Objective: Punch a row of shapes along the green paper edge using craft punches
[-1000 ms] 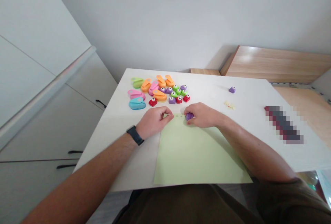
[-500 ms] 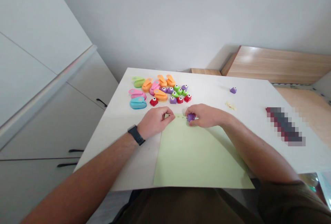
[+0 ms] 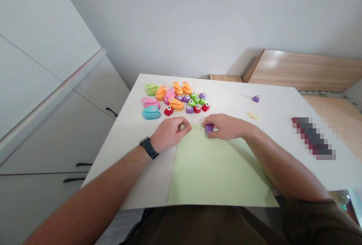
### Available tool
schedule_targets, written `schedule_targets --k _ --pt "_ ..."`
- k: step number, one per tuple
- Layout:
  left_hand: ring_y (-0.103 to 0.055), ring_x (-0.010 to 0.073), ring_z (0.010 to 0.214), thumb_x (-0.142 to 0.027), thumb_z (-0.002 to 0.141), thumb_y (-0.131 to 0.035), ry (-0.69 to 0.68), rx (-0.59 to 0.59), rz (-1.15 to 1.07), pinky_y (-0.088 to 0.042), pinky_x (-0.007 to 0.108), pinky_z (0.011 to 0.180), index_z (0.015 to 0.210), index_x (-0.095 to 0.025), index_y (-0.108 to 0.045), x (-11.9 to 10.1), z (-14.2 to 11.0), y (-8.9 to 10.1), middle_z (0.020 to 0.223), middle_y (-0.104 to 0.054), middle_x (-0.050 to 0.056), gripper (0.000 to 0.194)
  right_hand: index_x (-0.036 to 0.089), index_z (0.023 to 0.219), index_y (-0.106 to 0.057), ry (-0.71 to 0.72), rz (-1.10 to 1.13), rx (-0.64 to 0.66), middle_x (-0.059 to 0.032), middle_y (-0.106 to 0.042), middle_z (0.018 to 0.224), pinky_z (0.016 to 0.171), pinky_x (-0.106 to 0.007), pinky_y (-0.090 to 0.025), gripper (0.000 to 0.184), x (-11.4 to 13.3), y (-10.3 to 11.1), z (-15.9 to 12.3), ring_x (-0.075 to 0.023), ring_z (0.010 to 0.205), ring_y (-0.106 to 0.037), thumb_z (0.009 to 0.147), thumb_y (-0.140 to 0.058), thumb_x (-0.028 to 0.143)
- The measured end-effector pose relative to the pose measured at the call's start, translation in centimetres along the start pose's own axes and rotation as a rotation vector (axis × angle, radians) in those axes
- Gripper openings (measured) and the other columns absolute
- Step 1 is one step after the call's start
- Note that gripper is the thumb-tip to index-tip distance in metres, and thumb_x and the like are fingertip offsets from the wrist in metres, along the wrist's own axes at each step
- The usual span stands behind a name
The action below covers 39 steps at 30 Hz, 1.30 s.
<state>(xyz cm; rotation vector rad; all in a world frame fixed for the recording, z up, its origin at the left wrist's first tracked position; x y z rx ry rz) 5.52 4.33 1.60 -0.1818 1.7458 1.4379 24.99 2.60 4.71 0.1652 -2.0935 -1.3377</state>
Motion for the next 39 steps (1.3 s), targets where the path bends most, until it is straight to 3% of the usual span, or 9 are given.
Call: schedule_targets --k 12,27,39 --pt "-0.047 0.012 0.054 -0.044 0.088 -0.056 -0.005 -0.007 -0.008 -0.029 0.026 0.054 0.087 -0.02 -0.069 0.0 0.0 0.1 0.061 -0.057 -0.002 0.028 0.02 0.121 -0.063 -0.005 -0.023 -0.047 -0.0096 -0.066 0.12 0.094 -0.037 -0.044 0.044 -0.3 0.3 -0.1 -0.0258 0.108 -0.06 0.079 -0.066 0.031" --pt "-0.049 0.0123 0.055 -0.044 0.088 -0.056 -0.003 -0.011 -0.015 -0.03 0.026 0.053 0.088 -0.02 -0.069 0.1 0.0 -0.1 0.061 -0.057 -0.002 0.027 0.02 0.1 -0.071 -0.025 -0.063 -0.147 -0.0053 -0.072 0.098 0.08 -0.03 -0.046 0.021 0.1 1.5 -0.4 -0.0196 0.088 -0.063 0.082 -0.061 0.023" --pt "-0.048 0.012 0.055 -0.044 0.088 -0.056 -0.006 0.001 -0.017 -0.029 0.026 0.054 0.088 -0.02 -0.068 0.1 0.0 -0.1 0.062 -0.057 -0.002 0.027 0.019 0.097 -0.071 -0.052 -0.095 -0.157 -0.0044 -0.072 0.093 0.073 -0.027 -0.046 0.024 0.0 1.2 -0.3 -0.0181 0.081 -0.063 0.077 -0.059 0.02"
Point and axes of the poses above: each hand's wrist, its own z-axis towards the middle knuckle, its own y-axis out of the back of the hand, x = y × z, the point moved 5 cm from there along z, towards the middle knuckle
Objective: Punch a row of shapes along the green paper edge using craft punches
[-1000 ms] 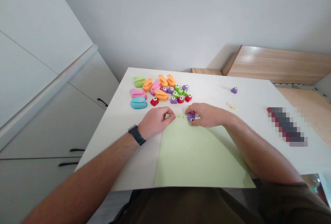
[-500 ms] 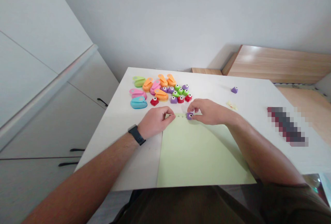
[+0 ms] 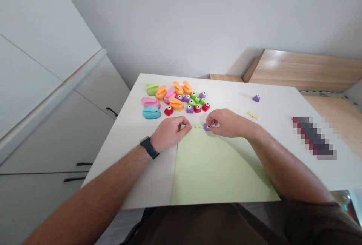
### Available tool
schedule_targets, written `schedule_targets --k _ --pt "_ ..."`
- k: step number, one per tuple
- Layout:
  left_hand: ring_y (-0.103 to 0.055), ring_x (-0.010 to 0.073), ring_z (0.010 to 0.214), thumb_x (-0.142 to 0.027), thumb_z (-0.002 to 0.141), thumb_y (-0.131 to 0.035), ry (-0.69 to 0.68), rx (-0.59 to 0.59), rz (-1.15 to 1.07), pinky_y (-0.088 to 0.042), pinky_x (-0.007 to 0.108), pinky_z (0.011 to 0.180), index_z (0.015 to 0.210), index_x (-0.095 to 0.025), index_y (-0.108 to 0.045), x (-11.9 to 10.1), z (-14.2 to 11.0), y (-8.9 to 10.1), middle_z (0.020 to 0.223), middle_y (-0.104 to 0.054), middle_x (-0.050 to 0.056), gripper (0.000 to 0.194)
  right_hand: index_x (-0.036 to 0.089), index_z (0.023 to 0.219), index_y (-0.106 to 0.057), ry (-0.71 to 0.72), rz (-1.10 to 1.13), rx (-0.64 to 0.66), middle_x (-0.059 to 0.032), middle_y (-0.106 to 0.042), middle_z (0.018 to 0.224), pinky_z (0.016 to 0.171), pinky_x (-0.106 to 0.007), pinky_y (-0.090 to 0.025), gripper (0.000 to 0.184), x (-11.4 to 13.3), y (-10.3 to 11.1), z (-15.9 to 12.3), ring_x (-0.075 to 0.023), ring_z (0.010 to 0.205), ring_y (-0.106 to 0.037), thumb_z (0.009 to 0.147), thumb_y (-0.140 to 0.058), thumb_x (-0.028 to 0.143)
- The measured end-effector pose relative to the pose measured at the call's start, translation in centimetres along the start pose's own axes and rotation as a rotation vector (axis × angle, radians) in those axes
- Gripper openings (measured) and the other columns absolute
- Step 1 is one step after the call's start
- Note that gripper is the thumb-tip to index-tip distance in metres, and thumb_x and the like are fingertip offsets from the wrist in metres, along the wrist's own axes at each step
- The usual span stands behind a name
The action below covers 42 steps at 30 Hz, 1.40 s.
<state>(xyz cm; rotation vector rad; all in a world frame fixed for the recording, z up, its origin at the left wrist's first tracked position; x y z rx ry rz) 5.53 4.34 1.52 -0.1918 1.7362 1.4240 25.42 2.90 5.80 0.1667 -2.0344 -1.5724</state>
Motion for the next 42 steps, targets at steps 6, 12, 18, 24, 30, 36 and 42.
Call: schedule_targets --k 6,12,18,24,30,36,42 --pt "-0.047 0.0115 0.054 -0.042 0.088 -0.056 0.008 -0.002 -0.006 -0.028 0.026 0.054 0.088 -0.02 -0.069 0.0 -0.02 0.0 0.059 -0.055 -0.003 0.026 0.018 0.097 -0.07 0.03 0.004 0.013 -0.005 -0.072 0.094 0.073 -0.027 -0.044 0.024 -0.07 -0.22 0.09 -0.0178 0.081 -0.062 0.076 -0.059 0.021" --pt "-0.047 0.0113 0.053 -0.043 0.088 -0.056 0.008 -0.002 -0.005 -0.028 0.026 0.054 0.088 -0.02 -0.069 0.05 0.03 -0.05 0.059 -0.055 -0.003 0.027 0.018 0.09 -0.067 0.04 0.036 0.025 -0.0037 -0.07 0.088 0.069 -0.026 -0.042 0.018 -0.36 -0.48 0.21 -0.0159 0.076 -0.059 0.074 -0.062 0.022" --pt "-0.047 0.0114 0.054 -0.044 0.088 -0.056 0.012 0.0 0.001 -0.028 0.026 0.054 0.088 -0.02 -0.069 0.08 0.04 -0.04 0.059 -0.055 -0.003 0.027 0.018 0.088 -0.066 0.036 0.055 0.014 -0.0025 -0.068 0.086 0.067 -0.024 -0.041 0.016 -0.5 -0.61 0.34 -0.0145 0.074 -0.057 0.073 -0.062 0.022" --pt "-0.047 0.0111 0.054 -0.044 0.088 -0.056 0.008 -0.006 -0.001 -0.028 0.026 0.054 0.088 -0.02 -0.069 0.13 0.01 -0.03 0.059 -0.055 -0.003 0.026 0.018 0.086 -0.064 0.039 0.049 0.013 -0.0017 -0.067 0.084 0.065 -0.024 -0.039 0.014 -0.41 -0.68 0.43 -0.0133 0.072 -0.055 0.072 -0.062 0.02" --pt "-0.048 0.0112 0.054 -0.044 0.088 -0.056 0.006 -0.004 0.002 -0.029 0.026 0.054 0.088 -0.02 -0.069 0.05 0.03 0.01 0.059 -0.056 -0.003 0.027 0.018 0.089 -0.066 0.057 0.046 0.0 -0.0016 -0.068 0.086 0.067 -0.024 -0.04 0.015 -0.29 -0.39 0.21 -0.0137 0.074 -0.057 0.075 -0.062 0.022" --pt "-0.048 0.0115 0.054 -0.043 0.088 -0.056 0.005 -0.005 0.006 -0.028 0.026 0.054 0.088 -0.02 -0.069 0.13 0.05 -0.08 0.059 -0.056 -0.003 0.027 0.019 0.091 -0.068 0.007 0.032 -0.001 -0.0025 -0.07 0.087 0.068 -0.025 -0.041 0.017 -0.46 -0.3 0.2 -0.015 0.076 -0.059 0.077 -0.065 0.028" --pt "-0.048 0.0116 0.054 -0.044 0.088 -0.056 0.005 -0.005 0.01 -0.029 0.026 0.054 0.088 -0.021 -0.069 0.22 0.07 -0.11 0.06 -0.057 -0.003 0.027 0.019 0.09 -0.069 -0.02 0.03 0.024 -0.0038 -0.07 0.087 0.066 -0.025 -0.039 0.015 -0.53 -0.69 0.5 -0.0155 0.075 -0.059 0.081 -0.065 0.03"
Point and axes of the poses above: each hand's wrist, its own z-axis towards the middle knuckle, its own y-axis out of the back of the hand, x = y × z, the point moved 5 cm from there along z, towards the middle knuckle
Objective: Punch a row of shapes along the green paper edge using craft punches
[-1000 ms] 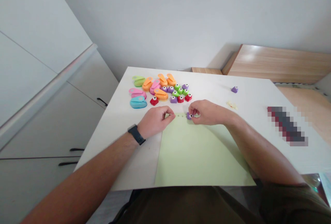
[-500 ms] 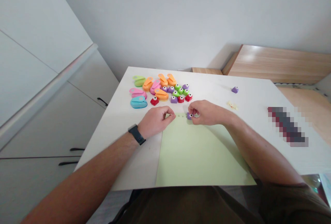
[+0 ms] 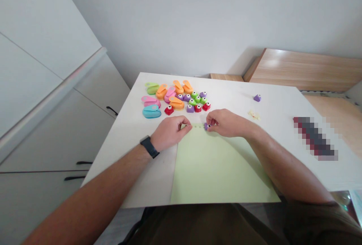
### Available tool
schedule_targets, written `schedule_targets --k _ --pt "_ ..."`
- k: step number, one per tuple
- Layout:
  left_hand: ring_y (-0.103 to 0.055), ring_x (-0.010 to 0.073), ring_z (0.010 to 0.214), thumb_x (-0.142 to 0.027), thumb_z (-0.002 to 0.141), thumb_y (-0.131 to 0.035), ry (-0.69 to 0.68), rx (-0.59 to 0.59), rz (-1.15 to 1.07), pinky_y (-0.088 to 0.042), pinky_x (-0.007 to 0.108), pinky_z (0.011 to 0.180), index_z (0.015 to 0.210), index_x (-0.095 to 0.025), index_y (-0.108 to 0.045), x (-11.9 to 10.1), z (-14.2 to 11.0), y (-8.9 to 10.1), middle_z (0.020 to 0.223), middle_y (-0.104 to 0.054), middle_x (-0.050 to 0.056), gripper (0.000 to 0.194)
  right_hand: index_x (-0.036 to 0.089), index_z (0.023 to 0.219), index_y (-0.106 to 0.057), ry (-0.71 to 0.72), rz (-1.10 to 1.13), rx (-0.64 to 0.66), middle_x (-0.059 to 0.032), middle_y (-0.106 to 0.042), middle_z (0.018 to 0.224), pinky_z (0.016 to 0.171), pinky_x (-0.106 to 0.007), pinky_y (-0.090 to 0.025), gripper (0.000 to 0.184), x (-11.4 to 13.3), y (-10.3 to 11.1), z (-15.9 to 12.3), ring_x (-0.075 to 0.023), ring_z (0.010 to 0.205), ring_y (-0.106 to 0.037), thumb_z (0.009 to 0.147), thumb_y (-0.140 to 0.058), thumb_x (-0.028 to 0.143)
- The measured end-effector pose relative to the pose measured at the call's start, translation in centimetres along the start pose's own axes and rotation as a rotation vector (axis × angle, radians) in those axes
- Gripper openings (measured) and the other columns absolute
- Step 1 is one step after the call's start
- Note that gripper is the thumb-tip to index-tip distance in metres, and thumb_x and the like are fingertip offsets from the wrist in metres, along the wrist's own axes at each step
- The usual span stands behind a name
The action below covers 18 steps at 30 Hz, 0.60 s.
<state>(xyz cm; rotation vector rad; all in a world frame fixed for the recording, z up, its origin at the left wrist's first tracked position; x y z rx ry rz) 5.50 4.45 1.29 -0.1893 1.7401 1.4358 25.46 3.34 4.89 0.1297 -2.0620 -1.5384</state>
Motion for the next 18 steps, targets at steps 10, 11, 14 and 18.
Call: schedule_targets --k 10,11,14,18 --pt "-0.048 0.0116 0.054 -0.044 0.088 -0.055 0.002 0.002 0.001 -0.029 0.026 0.054 0.088 -0.021 -0.069 -0.03 -0.03 -0.02 0.06 -0.056 -0.003 0.027 0.018 0.089 -0.064 0.024 -0.033 0.006 -0.0072 -0.069 0.089 0.067 -0.026 -0.038 0.009 0.41 -0.13 -0.18 -0.0172 0.078 -0.059 0.084 -0.061 0.025" --pt "-0.048 0.0117 0.054 -0.044 0.089 -0.055 0.002 0.002 0.0 -0.029 0.026 0.054 0.088 -0.021 -0.069 -0.05 -0.04 -0.01 0.06 -0.057 -0.003 0.027 0.018 0.089 -0.064 0.026 -0.039 0.009 -0.0075 -0.069 0.089 0.067 -0.026 -0.038 0.009 0.43 -0.15 -0.19 -0.0175 0.079 -0.059 0.085 -0.061 0.024" --pt "-0.048 0.0118 0.054 -0.044 0.088 -0.055 0.001 0.001 -0.002 -0.028 0.026 0.053 0.089 -0.02 -0.069 -0.1 -0.07 0.05 0.06 -0.057 -0.002 0.027 0.017 0.09 -0.063 0.032 -0.057 0.016 -0.0085 -0.069 0.091 0.069 -0.027 -0.039 0.009 0.49 -0.19 -0.15 -0.0184 0.081 -0.06 0.085 -0.06 0.024" --pt "-0.048 0.0121 0.054 -0.044 0.088 -0.055 0.0 -0.001 0.003 -0.028 0.026 0.053 0.088 -0.02 -0.07 -0.17 -0.08 0.13 0.061 -0.058 -0.002 0.028 0.017 0.091 -0.062 0.039 -0.069 0.031 -0.0092 -0.069 0.092 0.071 -0.027 -0.04 0.01 0.63 -0.21 -0.16 -0.0194 0.082 -0.061 0.086 -0.059 0.025"
Point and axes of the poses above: each hand's wrist, its own z-axis towards the middle knuckle, its own y-axis out of the back of the hand, x = y × z, the point moved 5 cm from there along z, towards the middle knuckle
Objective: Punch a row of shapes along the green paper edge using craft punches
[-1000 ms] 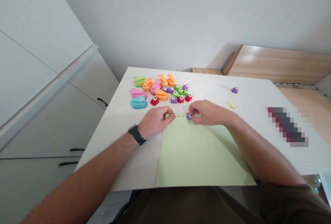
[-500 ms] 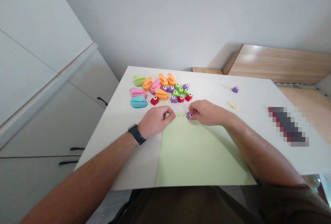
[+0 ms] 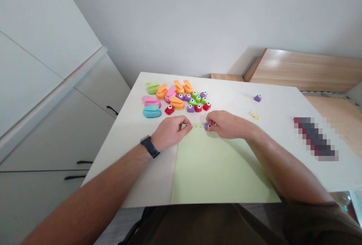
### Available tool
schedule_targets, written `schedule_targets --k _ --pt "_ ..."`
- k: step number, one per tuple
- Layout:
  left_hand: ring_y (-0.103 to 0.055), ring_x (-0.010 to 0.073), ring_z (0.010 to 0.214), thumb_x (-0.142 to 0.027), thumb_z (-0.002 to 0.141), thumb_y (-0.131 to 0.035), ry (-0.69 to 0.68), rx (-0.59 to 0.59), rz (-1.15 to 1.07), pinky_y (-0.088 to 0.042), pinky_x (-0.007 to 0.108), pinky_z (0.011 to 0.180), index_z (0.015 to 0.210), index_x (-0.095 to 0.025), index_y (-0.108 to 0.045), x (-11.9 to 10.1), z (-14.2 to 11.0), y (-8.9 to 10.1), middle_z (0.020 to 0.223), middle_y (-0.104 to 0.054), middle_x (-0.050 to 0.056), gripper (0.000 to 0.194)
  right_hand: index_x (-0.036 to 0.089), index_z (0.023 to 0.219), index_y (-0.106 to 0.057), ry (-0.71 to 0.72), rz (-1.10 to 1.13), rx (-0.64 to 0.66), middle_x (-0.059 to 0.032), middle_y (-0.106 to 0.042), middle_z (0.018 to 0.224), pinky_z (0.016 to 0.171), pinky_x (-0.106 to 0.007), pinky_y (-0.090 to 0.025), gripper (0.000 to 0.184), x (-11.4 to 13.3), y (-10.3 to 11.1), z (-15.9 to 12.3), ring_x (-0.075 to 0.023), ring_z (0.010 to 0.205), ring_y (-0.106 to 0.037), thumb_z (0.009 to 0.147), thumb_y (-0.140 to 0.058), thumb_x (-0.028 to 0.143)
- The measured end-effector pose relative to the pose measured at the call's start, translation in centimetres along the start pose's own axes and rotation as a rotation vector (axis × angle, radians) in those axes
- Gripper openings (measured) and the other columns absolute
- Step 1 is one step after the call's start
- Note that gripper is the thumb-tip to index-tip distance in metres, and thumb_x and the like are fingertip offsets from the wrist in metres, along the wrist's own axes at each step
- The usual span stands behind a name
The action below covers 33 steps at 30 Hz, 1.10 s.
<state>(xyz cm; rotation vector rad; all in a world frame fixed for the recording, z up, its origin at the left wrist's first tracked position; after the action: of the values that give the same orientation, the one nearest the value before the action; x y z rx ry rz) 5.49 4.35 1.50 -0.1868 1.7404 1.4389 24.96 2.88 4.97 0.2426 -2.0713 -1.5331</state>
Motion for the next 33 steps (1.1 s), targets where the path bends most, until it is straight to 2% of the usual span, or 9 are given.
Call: schedule_targets --k 16,24,33 --pt "-0.049 0.012 0.055 -0.043 0.088 -0.055 0.006 0.009 0.0 -0.028 0.026 0.054 0.089 -0.02 -0.069 0.04 0.03 -0.12 0.061 -0.058 -0.002 0.027 0.018 0.092 -0.066 -0.051 -0.023 -0.045 -0.0075 -0.069 0.092 0.071 -0.028 -0.04 0.017 -0.18 0.23 -0.2 -0.0193 0.082 -0.061 0.085 -0.063 0.033" --pt "-0.048 0.0123 0.055 -0.044 0.088 -0.055 0.007 0.012 -0.004 -0.028 0.026 0.053 0.089 -0.02 -0.069 -0.01 0.02 -0.08 0.062 -0.058 -0.002 0.028 0.018 0.091 -0.064 -0.067 -0.069 -0.03 -0.0091 -0.069 0.09 0.067 -0.03 -0.039 0.014 0.09 -0.03 -0.12 -0.0208 0.08 -0.061 0.087 -0.061 0.031" --pt "-0.048 0.0123 0.055 -0.044 0.088 -0.055 0.001 0.006 0.011 -0.028 0.026 0.054 0.088 -0.02 -0.069 -0.09 0.04 -0.02 0.061 -0.058 -0.002 0.027 0.018 0.094 -0.063 -0.072 -0.023 0.003 -0.0101 -0.069 0.095 0.069 -0.029 -0.041 0.017 -0.02 -0.06 -0.19 -0.0212 0.083 -0.061 0.089 -0.058 0.034"
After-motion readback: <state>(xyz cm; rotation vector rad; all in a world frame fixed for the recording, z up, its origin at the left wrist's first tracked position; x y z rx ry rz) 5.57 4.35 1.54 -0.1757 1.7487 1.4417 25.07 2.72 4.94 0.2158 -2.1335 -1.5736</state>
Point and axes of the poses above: each hand's wrist, its own z-axis towards the middle knuckle, its own y-axis out of the back of the hand, x = y × z, the point moved 5 cm from there along z, towards the middle knuckle
